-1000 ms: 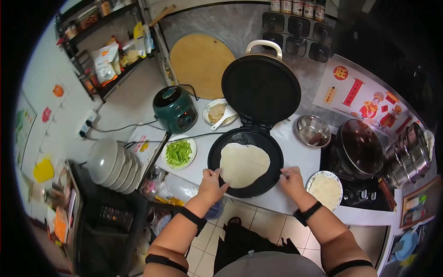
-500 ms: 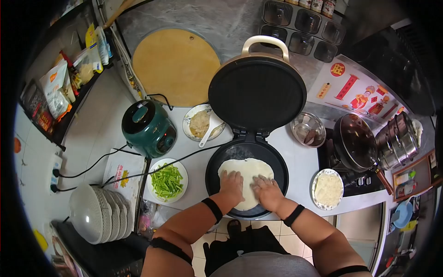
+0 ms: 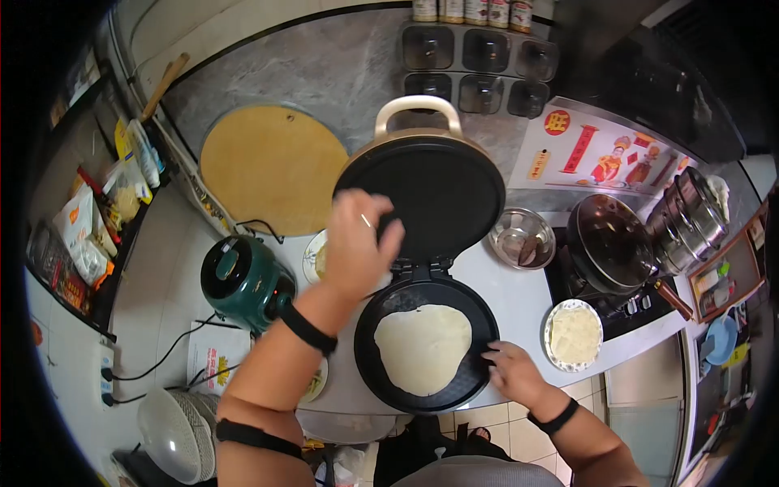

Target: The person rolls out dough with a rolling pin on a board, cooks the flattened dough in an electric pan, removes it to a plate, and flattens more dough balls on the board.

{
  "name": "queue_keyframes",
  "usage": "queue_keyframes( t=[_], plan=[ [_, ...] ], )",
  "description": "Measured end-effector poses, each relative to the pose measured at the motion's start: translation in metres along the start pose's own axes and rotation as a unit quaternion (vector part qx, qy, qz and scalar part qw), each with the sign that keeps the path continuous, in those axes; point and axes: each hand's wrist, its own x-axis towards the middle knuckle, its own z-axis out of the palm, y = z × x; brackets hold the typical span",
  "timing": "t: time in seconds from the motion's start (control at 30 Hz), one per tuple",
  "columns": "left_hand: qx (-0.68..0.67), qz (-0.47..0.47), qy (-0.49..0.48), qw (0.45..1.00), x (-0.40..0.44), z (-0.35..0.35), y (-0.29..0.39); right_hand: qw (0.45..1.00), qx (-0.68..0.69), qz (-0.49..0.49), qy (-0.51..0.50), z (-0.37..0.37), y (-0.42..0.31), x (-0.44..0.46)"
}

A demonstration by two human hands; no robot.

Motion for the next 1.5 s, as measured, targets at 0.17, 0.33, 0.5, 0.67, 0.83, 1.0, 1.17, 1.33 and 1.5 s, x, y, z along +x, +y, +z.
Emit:
queue_keyframes(
  t=[0.17, 0.33, 0.5, 0.67, 0.83, 1.0, 1.17, 1.33, 1.5],
  plan=[
    [-0.004, -0.155, 0.069, 0.986, 0.128, 0.014, -0.054, 0.989, 0.003, 0.137, 0.055, -0.044, 0.020, -0.094],
    [-0.060, -0.141, -0.046, 0.987, 0.153, 0.033, -0.057, 0.950, -0.012, 0.278, 0.139, -0.053, 0.023, -0.180],
    [-0.016, -0.100, -0.019, 0.995, 0.123, 0.015, -0.032, 0.926, -0.011, 0.350, 0.139, -0.047, 0.024, -0.239],
    [-0.066, -0.127, -0.209, 0.967, 0.035, -0.064, 0.064, 0.928, -0.023, 0.359, 0.097, -0.032, 0.045, -0.303],
    [0.053, 0.065, -0.257, 0.963, -0.108, -0.076, 0.130, 0.910, -0.005, 0.413, 0.021, -0.018, 0.053, -0.372],
    [0.084, 0.031, -0.303, 0.949, -0.214, -0.049, 0.168, 0.895, 0.008, 0.447, -0.004, 0.003, 0.059, -0.474],
    [0.165, 0.003, -0.361, 0.918, -0.269, -0.019, 0.180, 0.860, -0.005, 0.510, -0.016, 0.012, 0.047, -0.586],
    [0.170, 0.059, -0.315, 0.932, -0.299, 0.010, 0.162, 0.803, 0.011, 0.595, 0.034, 0.011, 0.014, -0.702],
    [0.210, 0.078, -0.235, 0.946, -0.300, 0.046, 0.172, 0.718, 0.005, 0.690, 0.091, 0.049, -0.032, -0.809]
  ],
)
